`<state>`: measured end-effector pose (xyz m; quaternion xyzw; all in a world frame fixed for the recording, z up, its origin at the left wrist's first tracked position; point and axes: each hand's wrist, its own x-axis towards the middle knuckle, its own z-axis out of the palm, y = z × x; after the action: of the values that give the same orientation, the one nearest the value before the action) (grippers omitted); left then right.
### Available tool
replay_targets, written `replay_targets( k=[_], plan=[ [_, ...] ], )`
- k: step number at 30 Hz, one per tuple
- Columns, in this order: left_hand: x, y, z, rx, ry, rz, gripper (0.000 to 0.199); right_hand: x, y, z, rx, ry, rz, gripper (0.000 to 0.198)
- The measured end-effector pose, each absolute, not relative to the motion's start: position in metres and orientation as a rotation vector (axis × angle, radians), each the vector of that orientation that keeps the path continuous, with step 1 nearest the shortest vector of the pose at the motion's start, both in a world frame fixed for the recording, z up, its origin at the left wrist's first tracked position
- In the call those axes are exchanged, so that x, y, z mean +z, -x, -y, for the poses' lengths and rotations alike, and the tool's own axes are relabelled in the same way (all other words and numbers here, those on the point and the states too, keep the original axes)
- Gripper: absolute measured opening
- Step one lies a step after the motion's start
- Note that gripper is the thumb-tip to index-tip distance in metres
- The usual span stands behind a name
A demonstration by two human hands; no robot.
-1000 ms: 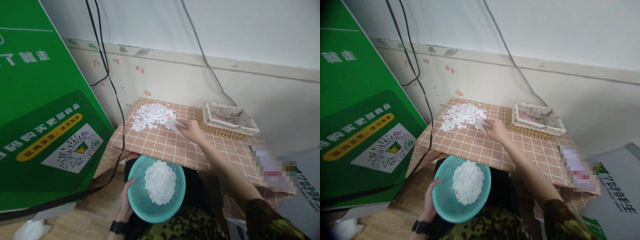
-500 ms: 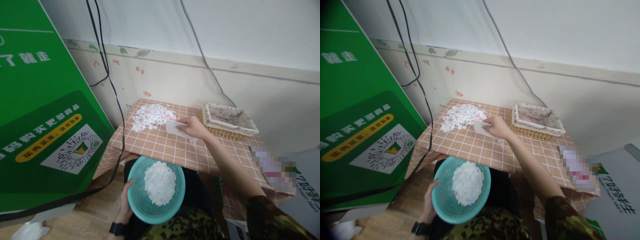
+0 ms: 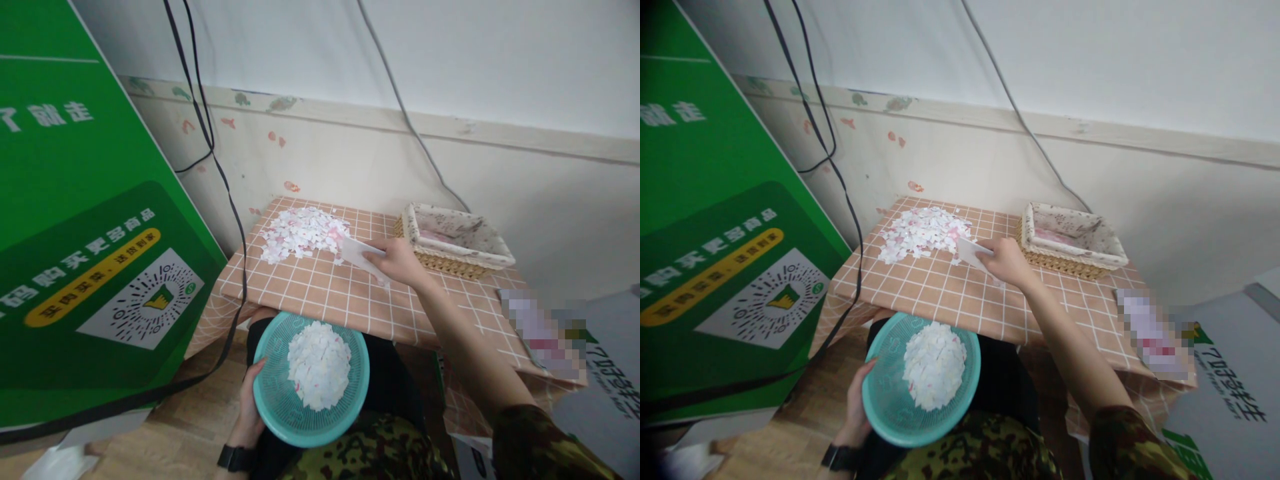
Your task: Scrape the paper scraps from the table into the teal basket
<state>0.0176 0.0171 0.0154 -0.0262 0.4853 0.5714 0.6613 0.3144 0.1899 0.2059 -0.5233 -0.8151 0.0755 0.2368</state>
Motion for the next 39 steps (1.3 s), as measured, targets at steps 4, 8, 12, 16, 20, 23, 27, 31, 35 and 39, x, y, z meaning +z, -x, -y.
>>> replay_targets(
  k=[4,8,12,16,20,23,27,31,35,39],
  plan=[
    [0.014,-0.017,-0.017,1.276,0.067,-1.073,0.01,0.205,-0.311,-0.186,0.246,1.429,2.241,0.027],
    [0.016,-0.017,-0.017,1.29,0.068,-1.057,0.01,0.201,-0.31,-0.179,0.292,1.386,2.193,0.028],
    [0.022,-0.018,-0.017,1.262,0.096,-1.039,0.01,0.191,-0.309,-0.175,0.241,1.446,2.113,0.029],
    [0.026,-0.018,-0.019,1.258,0.095,-1.018,0.01,0.181,-0.302,-0.172,0.182,1.433,2.155,0.028],
    [0.028,-0.016,-0.022,1.273,0.095,-0.999,0.012,0.176,-0.294,-0.167,0.217,1.341,2.191,0.027],
    [0.034,-0.015,-0.022,1.279,0.087,-0.995,0.014,0.174,-0.292,-0.161,0.2,1.307,2.154,0.027],
    [0.045,-0.016,-0.023,1.278,0.069,-0.986,0.014,0.165,-0.289,-0.149,0.117,1.303,2.206,0.028],
    [0.055,-0.016,-0.023,1.28,0.068,-1.014,0.012,0.155,-0.281,-0.128,0.249,1.135,2.326,0.033],
    [0.058,-0.015,-0.023,1.265,0.064,-1.007,0.013,0.159,-0.272,-0.104,0.385,0.955,2.358,0.034],
    [0.056,-0.012,-0.024,1.256,0.065,-0.999,0.015,0.168,-0.266,-0.089,0.533,0.887,2.371,0.03]
  ],
)
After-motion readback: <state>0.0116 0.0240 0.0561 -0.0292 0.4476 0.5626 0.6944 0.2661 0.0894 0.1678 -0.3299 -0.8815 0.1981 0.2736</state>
